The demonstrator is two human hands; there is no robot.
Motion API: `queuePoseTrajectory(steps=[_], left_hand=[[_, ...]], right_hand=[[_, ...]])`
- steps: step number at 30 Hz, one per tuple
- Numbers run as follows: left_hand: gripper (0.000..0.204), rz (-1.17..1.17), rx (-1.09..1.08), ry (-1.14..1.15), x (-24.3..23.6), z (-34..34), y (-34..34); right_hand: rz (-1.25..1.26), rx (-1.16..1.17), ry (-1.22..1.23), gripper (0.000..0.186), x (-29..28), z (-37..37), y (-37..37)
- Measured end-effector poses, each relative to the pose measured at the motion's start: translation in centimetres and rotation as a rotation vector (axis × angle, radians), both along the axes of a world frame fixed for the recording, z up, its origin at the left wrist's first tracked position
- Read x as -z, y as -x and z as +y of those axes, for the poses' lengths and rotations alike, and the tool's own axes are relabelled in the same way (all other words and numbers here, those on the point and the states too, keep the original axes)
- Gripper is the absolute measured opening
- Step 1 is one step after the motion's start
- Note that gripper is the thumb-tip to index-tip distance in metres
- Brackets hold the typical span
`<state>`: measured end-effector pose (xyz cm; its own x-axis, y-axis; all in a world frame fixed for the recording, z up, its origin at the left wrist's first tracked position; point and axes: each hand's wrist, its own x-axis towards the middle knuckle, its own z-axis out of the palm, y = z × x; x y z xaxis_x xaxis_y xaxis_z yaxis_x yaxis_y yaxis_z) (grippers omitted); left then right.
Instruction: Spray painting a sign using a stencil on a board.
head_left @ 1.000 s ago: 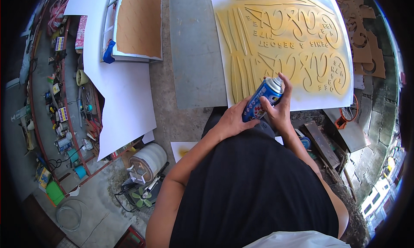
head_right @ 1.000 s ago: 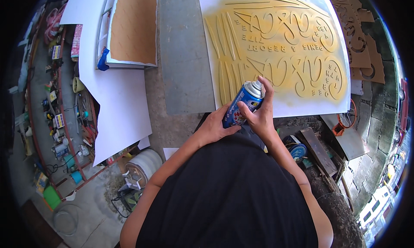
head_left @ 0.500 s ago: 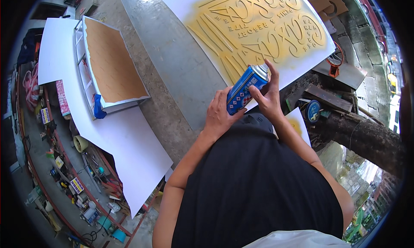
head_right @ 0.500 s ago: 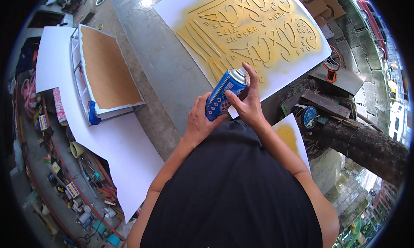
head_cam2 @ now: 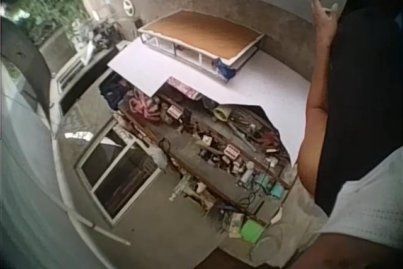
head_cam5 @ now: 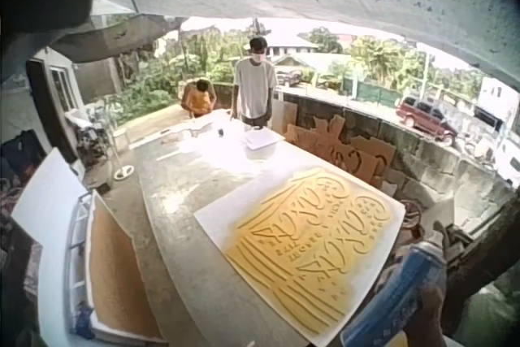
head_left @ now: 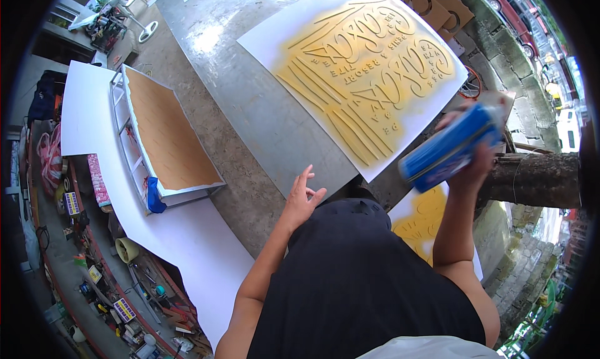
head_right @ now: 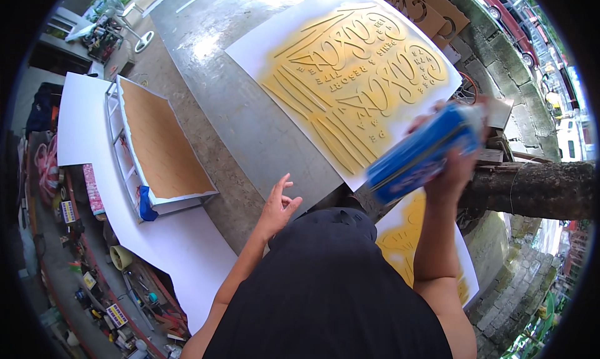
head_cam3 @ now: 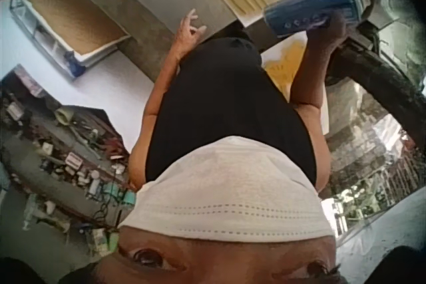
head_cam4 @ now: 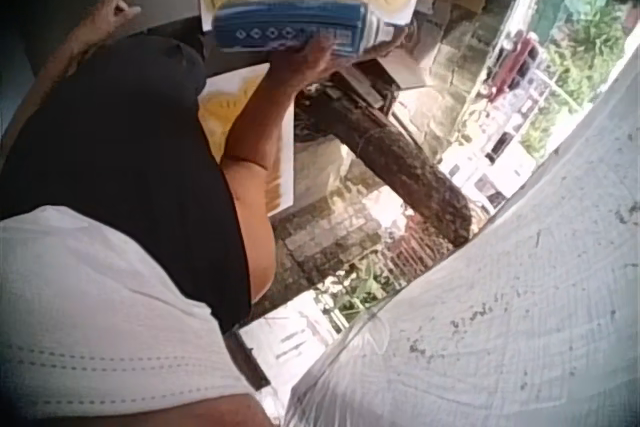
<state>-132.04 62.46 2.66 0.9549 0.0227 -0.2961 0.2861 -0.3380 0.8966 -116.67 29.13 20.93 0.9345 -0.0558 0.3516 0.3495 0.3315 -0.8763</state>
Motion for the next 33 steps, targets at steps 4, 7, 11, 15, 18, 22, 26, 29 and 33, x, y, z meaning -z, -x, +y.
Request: queuePoseTrajectory(steps=[4, 7, 11, 15, 18, 22, 26, 29, 33], left_hand=[[0.077, 0.057, -0.050, -0.031, 0.0, 2.5, 1.2], [0.071, 0.025, -0.079, -0.036, -0.6, 3.0, 1.5], [0.064, 0.012, -0.073, 0.031, -1.8, 2.6, 0.3], [0.060, -0.014, -0.096, 0.121, -3.4, 1.3, 0.3], [0.059, -0.020, -0.096, 0.186, -3.1, 1.0, 0.5], [0.060, -0.092, -0.107, 0.255, -3.5, 1.1, 0.7], [0.066, -0.109, -0.138, 0.322, -4.1, 2.0, 0.5], [0.069, -0.119, -0.122, 0.333, -5.8, 1.5, 0.6], [0.071, -0.116, -0.095, 0.399, -4.9, 2.1, -0.6]], right_hand=[[0.098, -0.191, 0.068, 0.105, -0.6, 1.5, 1.4], [0.054, -0.252, -0.297, 0.113, -5.5, 1.6, 1.8], [-0.094, -0.234, 0.242, 0.123, -1.1, 7.2, 2.3], [0.054, -0.333, -0.237, 0.119, -4.0, 3.8, 0.8], [-0.040, -0.408, -0.004, 0.111, -3.2, 6.7, 0.6], [0.088, -0.641, -0.343, 0.097, -5.6, 3.7, -1.2], [0.146, -0.516, -0.404, 0.098, -6.1, 4.9, -2.3], [0.206, -0.421, -0.426, 0.098, -6.8, 4.7, -1.0], [0.027, -0.404, 0.012, 0.101, -1.9, 9.2, -0.1]])
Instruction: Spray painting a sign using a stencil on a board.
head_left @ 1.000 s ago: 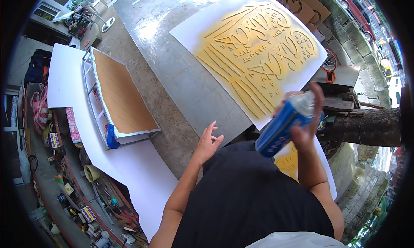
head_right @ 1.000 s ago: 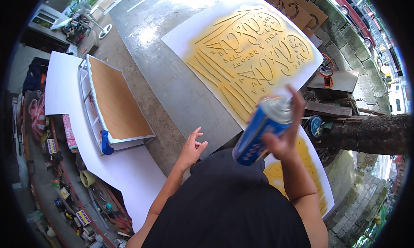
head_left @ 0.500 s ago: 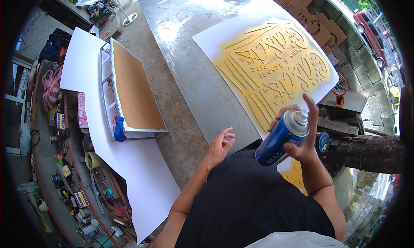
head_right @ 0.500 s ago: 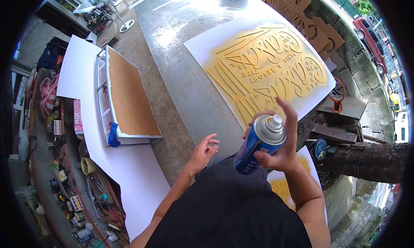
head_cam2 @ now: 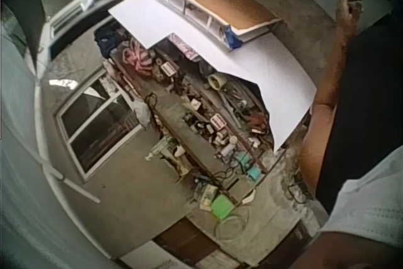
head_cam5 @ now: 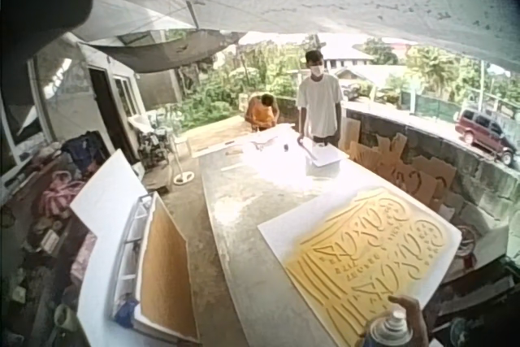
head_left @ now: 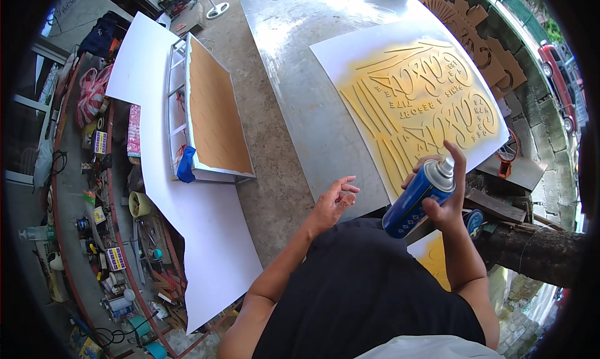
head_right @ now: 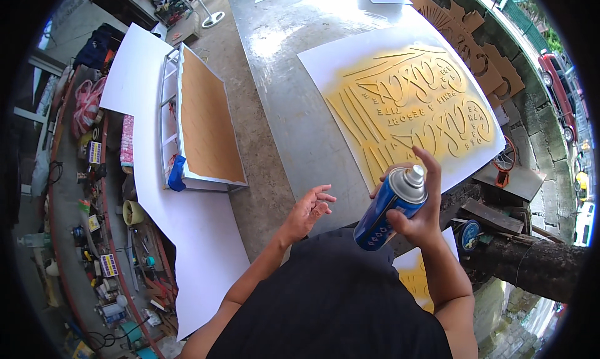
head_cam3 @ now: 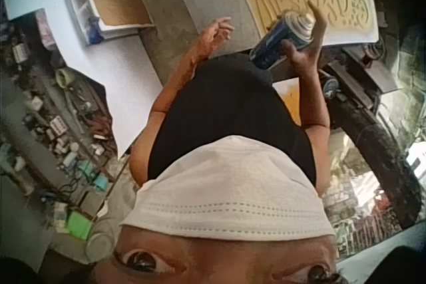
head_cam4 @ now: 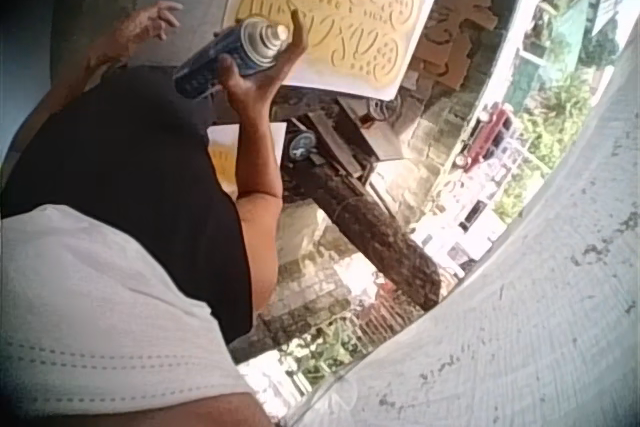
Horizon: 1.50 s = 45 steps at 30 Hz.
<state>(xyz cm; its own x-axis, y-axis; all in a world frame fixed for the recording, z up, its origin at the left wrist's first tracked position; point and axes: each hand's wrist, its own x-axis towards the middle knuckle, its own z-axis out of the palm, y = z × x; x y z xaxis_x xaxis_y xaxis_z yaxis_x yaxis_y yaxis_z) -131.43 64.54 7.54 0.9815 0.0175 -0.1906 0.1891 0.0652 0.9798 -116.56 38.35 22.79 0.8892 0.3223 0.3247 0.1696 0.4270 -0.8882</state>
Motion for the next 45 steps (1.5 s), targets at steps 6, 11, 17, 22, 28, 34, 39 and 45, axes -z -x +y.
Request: queuePoseTrajectory(steps=[6, 11, 17, 22, 28, 34, 39, 45], left_hand=[[0.073, 0.013, -0.044, 0.013, 0.5, 0.3, 0.7], [0.074, -0.014, -0.011, -0.013, -1.0, 0.1, -0.2], [0.076, -0.011, -0.036, -0.036, -1.2, -0.4, 0.8], [0.078, -0.050, -0.097, 0.019, -0.5, -0.6, 0.9], [0.078, -0.045, -0.074, 0.036, -0.9, -1.1, 1.7], [0.078, -0.001, -0.064, 0.010, -1.5, -1.4, 0.7], [0.077, 0.020, -0.085, 0.077, -0.3, -0.9, 0.6], [0.072, -0.008, -0.084, 0.034, -0.3, -0.4, 0.3]], right_hand=[[0.241, 0.164, -0.237, 0.102, -5.4, -0.8, -0.1], [0.161, -0.016, -0.175, 0.106, -6.2, -1.1, -0.3], [-0.021, -0.042, 0.092, 0.104, -0.3, 0.1, 0.3], [0.130, 0.030, -0.317, 0.104, -4.0, -3.4, -1.4], [0.108, -0.169, -0.406, 0.099, -5.2, -5.0, -1.7], [-0.031, -0.023, 0.086, 0.098, -2.2, -1.0, -1.4], [0.129, 0.019, -0.287, 0.101, -2.9, -1.7, -1.3], [-0.005, -0.039, -0.230, 0.109, -4.5, -3.4, -0.7]])
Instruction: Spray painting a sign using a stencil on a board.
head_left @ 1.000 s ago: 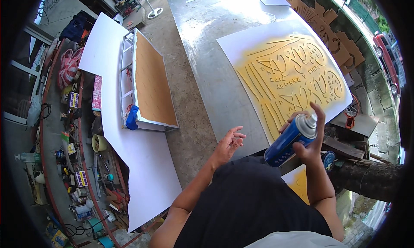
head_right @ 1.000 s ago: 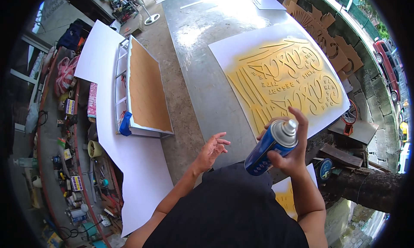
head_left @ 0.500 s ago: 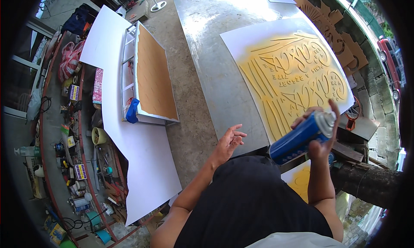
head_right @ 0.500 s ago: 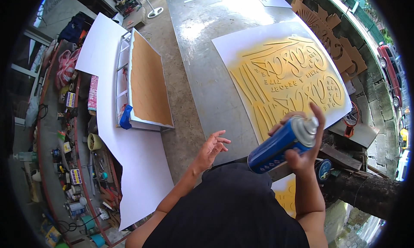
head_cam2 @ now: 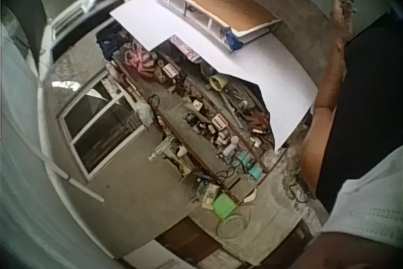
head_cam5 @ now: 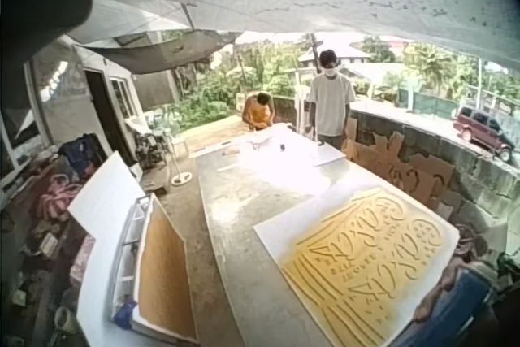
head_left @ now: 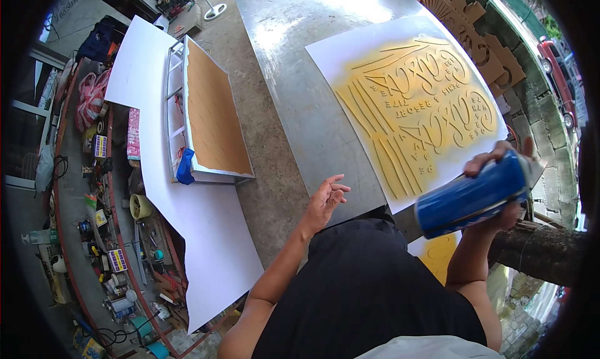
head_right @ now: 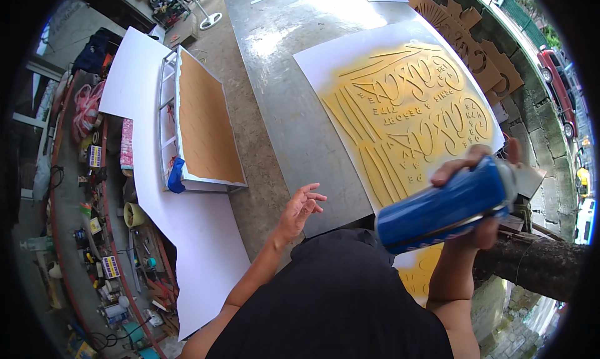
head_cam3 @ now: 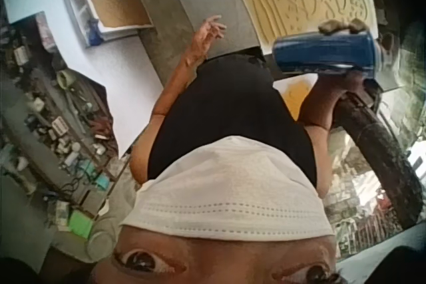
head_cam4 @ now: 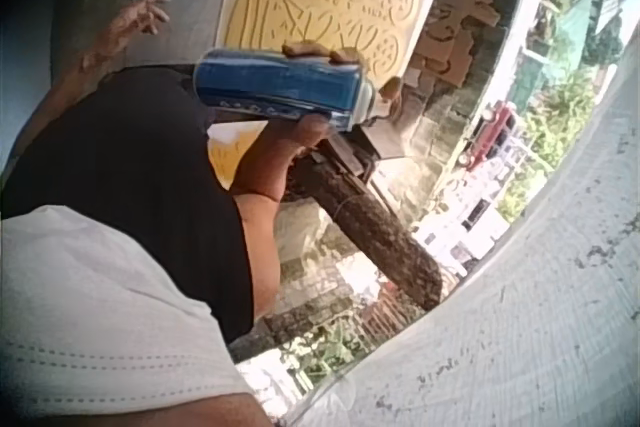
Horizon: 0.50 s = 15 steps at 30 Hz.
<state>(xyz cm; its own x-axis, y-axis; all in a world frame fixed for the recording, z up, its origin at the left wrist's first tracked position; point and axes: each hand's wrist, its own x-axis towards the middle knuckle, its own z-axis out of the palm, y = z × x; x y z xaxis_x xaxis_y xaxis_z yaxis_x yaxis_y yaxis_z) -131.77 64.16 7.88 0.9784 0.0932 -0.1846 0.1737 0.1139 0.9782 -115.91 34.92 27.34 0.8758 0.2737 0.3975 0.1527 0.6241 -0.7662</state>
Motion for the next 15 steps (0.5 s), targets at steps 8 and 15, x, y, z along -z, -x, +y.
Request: queuePoseTrajectory(steps=[8, 15], left_hand=[[0.068, -0.026, 0.008, -0.025, 0.1, 0.1, 0.0], [0.070, -0.049, -0.037, -0.013, -0.2, 1.5, -0.9]], right_hand=[[0.057, -0.004, -0.260, 0.095, -0.4, -0.3, -0.7], [0.269, -0.021, -0.226, 0.093, -3.2, 0.4, -1.1]])
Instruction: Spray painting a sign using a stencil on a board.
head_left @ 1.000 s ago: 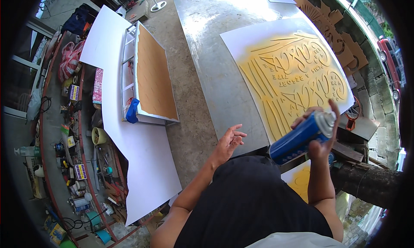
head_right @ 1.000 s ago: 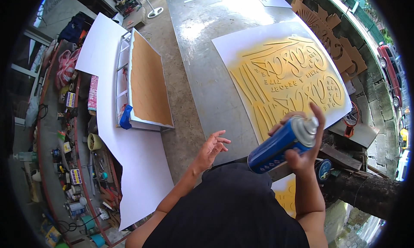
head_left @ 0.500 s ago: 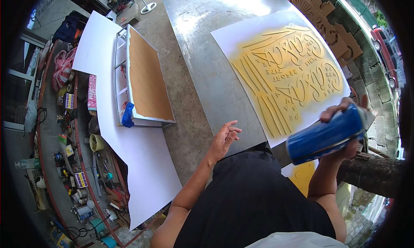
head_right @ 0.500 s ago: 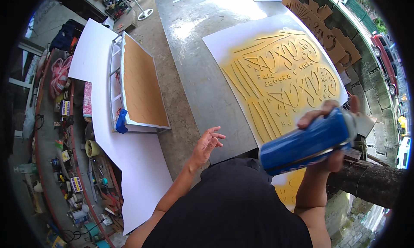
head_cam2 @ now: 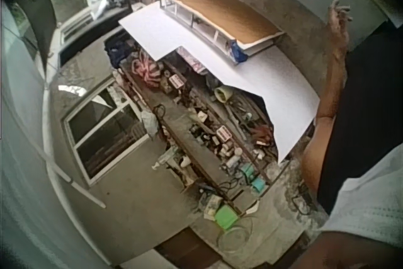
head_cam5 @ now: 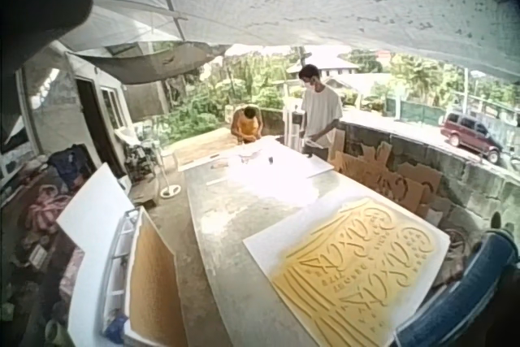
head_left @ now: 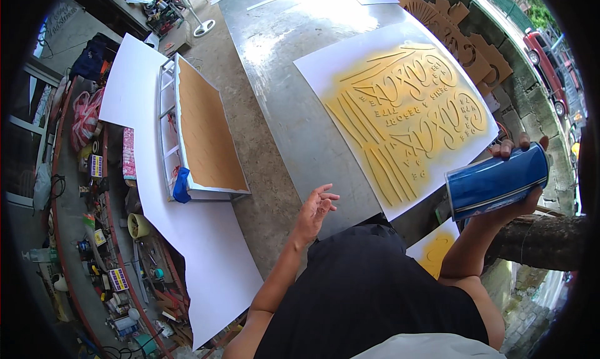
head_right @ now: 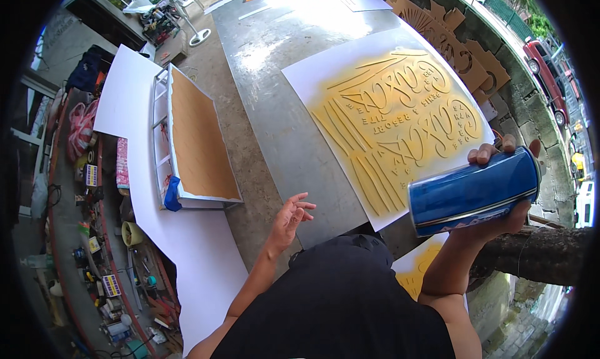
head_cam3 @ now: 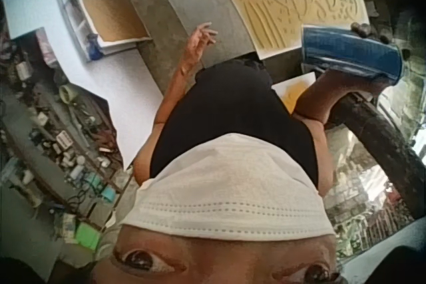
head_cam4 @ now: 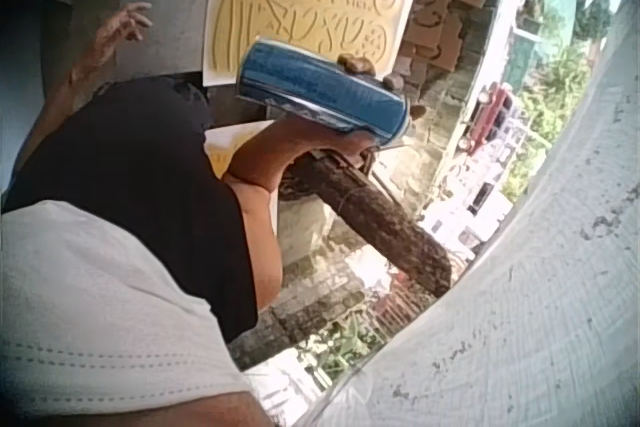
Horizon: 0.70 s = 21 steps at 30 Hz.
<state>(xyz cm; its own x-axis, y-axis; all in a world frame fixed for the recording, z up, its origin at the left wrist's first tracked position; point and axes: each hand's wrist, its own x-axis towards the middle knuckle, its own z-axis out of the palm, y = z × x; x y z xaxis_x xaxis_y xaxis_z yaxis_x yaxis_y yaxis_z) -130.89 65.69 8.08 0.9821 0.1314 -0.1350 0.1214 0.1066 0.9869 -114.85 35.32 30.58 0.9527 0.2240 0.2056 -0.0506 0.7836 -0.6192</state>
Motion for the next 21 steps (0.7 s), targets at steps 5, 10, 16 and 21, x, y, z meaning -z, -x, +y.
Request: queuePoseTrajectory(steps=[5, 10, 16, 21], left_hand=[[0.069, 0.017, 0.040, -0.022, -0.5, -0.4, 0.4], [0.070, -0.007, 0.028, -0.013, -0.2, -0.5, -0.5], [0.072, 0.007, 0.073, -0.031, -0.8, -0.8, 0.6], [0.070, 0.029, 0.082, -0.015, -0.7, -0.4, 0.1]], right_hand=[[-0.365, -0.040, 0.514, 0.098, 5.0, 2.3, 0.7], [-0.218, 0.003, 0.187, 0.102, 1.0, -0.5, 0.5], [-0.019, 0.014, 0.114, 0.109, -0.2, -0.6, 1.3], [-0.319, 0.078, 0.630, 0.098, 6.1, 3.1, 0.1]])
